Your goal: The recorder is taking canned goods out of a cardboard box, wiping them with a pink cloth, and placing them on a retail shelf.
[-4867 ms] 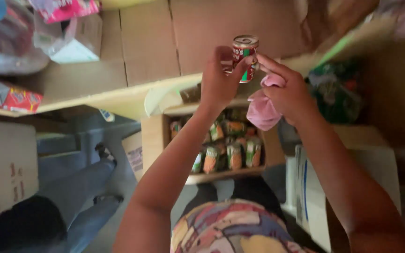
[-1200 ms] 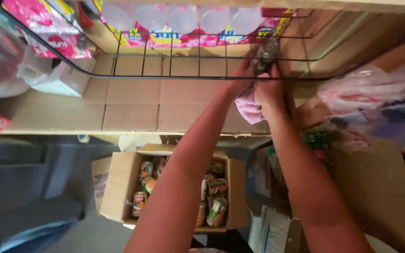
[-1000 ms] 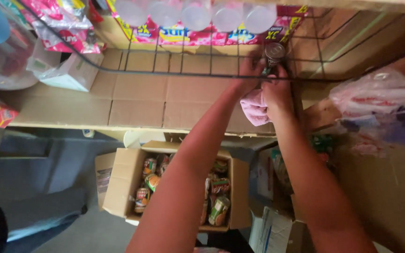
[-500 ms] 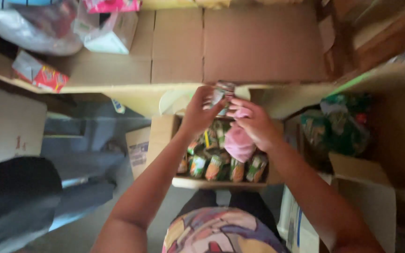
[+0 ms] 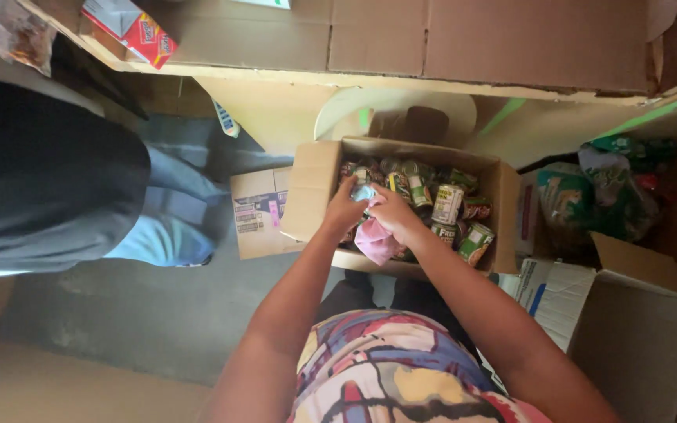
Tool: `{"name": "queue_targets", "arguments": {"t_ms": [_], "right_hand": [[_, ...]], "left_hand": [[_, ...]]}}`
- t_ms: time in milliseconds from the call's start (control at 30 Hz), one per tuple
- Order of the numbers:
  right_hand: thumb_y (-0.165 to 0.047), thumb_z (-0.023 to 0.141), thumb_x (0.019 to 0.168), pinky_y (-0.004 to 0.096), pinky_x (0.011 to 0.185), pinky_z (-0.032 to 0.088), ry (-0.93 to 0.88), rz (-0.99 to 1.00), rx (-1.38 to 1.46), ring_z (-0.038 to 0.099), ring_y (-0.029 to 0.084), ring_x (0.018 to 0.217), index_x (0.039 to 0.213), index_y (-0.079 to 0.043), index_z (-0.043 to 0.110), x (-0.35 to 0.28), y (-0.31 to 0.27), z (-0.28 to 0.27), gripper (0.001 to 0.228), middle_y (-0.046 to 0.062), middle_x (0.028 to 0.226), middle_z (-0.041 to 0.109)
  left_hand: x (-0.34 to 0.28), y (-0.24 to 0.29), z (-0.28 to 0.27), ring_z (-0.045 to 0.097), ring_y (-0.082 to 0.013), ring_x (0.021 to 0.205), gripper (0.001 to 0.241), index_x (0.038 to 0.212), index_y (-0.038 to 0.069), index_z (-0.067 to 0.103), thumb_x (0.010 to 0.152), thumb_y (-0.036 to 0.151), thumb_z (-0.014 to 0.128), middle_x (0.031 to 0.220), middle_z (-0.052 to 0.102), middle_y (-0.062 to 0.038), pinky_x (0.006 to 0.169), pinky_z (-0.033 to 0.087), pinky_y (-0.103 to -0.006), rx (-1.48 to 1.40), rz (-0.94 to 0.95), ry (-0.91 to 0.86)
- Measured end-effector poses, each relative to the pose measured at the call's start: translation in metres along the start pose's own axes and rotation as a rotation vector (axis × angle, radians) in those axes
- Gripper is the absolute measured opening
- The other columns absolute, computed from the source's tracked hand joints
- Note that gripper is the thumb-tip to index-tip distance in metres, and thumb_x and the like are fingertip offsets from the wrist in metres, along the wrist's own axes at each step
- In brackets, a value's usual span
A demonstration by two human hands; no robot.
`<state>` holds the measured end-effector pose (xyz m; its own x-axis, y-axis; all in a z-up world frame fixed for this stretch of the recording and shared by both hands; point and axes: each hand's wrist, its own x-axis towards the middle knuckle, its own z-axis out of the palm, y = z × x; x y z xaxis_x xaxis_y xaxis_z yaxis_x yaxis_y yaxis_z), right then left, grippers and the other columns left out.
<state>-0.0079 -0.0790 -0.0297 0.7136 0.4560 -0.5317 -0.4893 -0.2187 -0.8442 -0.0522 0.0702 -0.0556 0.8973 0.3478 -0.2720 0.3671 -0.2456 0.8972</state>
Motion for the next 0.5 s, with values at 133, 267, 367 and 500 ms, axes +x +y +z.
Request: {"name": "queue_targets", "arguments": {"t_ms": [133,267,367,500], "right_hand": [[0.004,0.064,0.081,0.03,0.071,0.054,0.12,0.014,-0.036,0.065,0.016,0.082,0.146,-0.005,0.055,-0.016,0.004,-0.013,0.066,0.009,0.1,0.072],[0.003,0.063,0.085,0.033,0.075,0.059,0.059,-0.216,-0.027,0.069,0.02,0.088,0.13,0.001,0.067,-0.008,-0.017,-0.048,0.045,0.012,0.106,0.074],[-0.001,0.061,0.088,0.036,0.075,0.063,0.117,-0.19,0.12,0.071,0.023,0.09,0.124,0.002,0.066,-0.04,-0.073,-0.056,0.037,0.012,0.119,0.071],[-0.008,0.064,0.094,0.036,0.08,0.06,0.255,-0.331,0.344,0.069,0.024,0.097,0.14,-0.006,0.049,-0.086,-0.156,-0.053,0.049,0.018,0.122,0.063]], "left_hand": [[-0.009,0.013,0.0,0.064,-0.032,0.119,0.068,0.145,0.001,0.052,0.081,0.009,0.073,0.131,0.066,-0.022,0.1,0.048,-0.0398,-0.137,0.172,-0.046],[-0.025,0.07,-0.012,0.069,-0.0247,0.093,0.055,0.142,0.006,0.059,0.091,0.022,0.069,0.115,0.071,-0.02,0.08,0.054,-0.0371,-0.155,-0.085,-0.086],[-0.061,0.13,-0.013,0.068,-0.0182,0.083,0.051,0.137,0.004,0.057,0.094,0.029,0.07,0.106,0.071,-0.014,0.073,0.054,-0.0328,-0.453,-0.132,-0.279],[-0.073,0.172,0.013,0.069,-0.0114,0.09,0.045,0.133,0.002,0.057,0.097,0.026,0.067,0.106,0.072,-0.008,0.078,0.057,-0.0275,-0.697,-0.098,-0.351]]}}
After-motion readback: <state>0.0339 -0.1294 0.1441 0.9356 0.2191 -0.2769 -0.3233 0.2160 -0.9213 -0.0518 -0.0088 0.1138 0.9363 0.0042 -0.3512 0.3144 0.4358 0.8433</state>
